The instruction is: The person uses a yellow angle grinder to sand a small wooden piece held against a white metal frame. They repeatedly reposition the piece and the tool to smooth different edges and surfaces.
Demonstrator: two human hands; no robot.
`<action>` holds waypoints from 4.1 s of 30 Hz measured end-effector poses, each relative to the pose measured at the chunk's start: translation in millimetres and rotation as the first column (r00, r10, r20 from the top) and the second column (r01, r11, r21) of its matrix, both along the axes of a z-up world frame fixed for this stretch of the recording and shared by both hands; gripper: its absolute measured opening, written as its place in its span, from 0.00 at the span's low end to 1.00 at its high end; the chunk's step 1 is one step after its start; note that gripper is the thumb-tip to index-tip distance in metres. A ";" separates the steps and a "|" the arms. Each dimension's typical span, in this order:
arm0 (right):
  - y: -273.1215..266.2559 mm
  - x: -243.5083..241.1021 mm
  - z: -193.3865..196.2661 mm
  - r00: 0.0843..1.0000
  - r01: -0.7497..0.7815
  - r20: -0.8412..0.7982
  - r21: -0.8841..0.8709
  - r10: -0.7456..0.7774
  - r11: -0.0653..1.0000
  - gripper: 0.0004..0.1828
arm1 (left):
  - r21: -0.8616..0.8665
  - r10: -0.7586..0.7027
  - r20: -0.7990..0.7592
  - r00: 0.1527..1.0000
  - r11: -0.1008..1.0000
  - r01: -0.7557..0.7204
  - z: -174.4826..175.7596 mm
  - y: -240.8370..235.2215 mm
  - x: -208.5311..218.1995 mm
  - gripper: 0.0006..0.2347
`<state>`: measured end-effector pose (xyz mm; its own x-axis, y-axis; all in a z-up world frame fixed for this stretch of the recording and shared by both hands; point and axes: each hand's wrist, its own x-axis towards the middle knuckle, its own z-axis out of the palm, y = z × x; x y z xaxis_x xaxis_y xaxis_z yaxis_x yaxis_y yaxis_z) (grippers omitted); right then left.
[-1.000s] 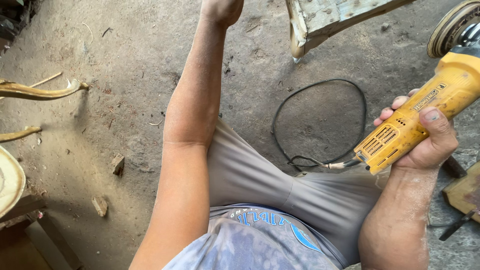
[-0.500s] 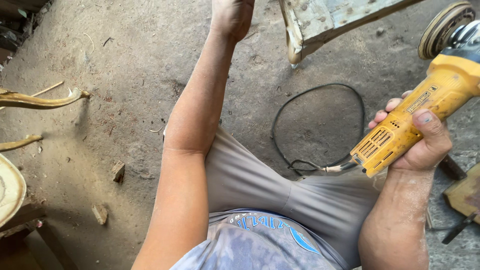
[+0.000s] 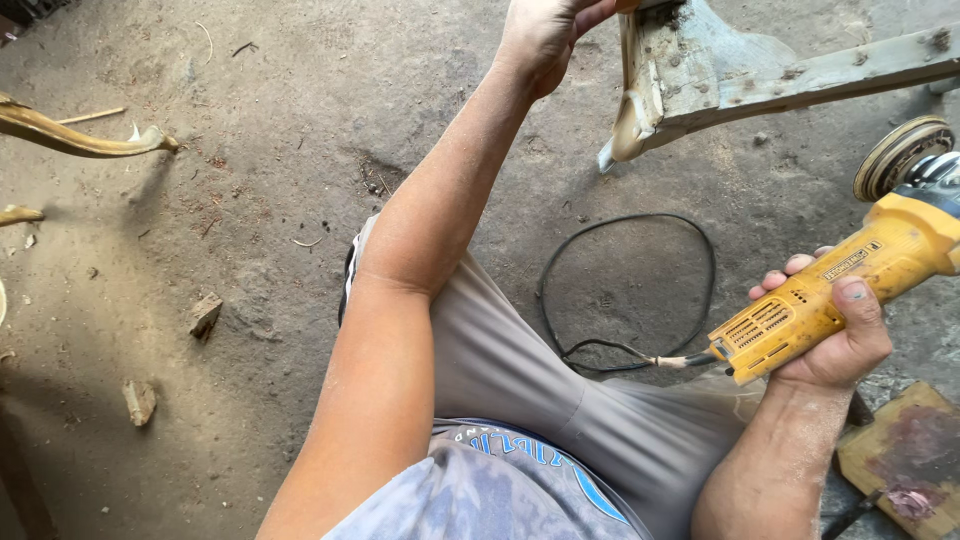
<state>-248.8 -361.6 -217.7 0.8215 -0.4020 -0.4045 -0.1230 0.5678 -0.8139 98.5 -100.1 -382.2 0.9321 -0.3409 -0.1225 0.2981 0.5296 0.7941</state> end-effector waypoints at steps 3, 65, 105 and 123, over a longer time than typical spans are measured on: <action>-2.8 -1.1 -1.9 1.000 0.013 -0.003 0.017 -0.013 1.000 0.24 | -0.020 -0.008 -0.001 1.000 1.000 0.008 2.9 -1.6 1.1 0.12; 31.0 15.7 17.2 0.995 0.100 -0.013 0.027 -0.100 0.995 0.28 | -0.022 0.068 -0.122 0.990 0.997 -0.071 67.8 23.5 -17.6 0.19; 16.5 19.5 18.8 0.989 0.135 0.015 0.264 -0.144 0.955 0.29 | -0.019 0.117 -0.154 0.981 0.992 -0.121 7.4 53.5 29.6 0.20; 14.9 16.3 22.6 0.977 0.185 0.033 0.361 -0.211 0.914 0.29 | 0.165 0.129 -0.119 0.984 0.980 -0.109 75.2 48.1 17.5 0.46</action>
<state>-232.5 -346.7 -195.2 0.7711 -0.4001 -0.4953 0.0713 0.8273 -0.5572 116.0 -52.0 -307.1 0.9379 -0.1953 -0.2868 0.3451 0.4394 0.8294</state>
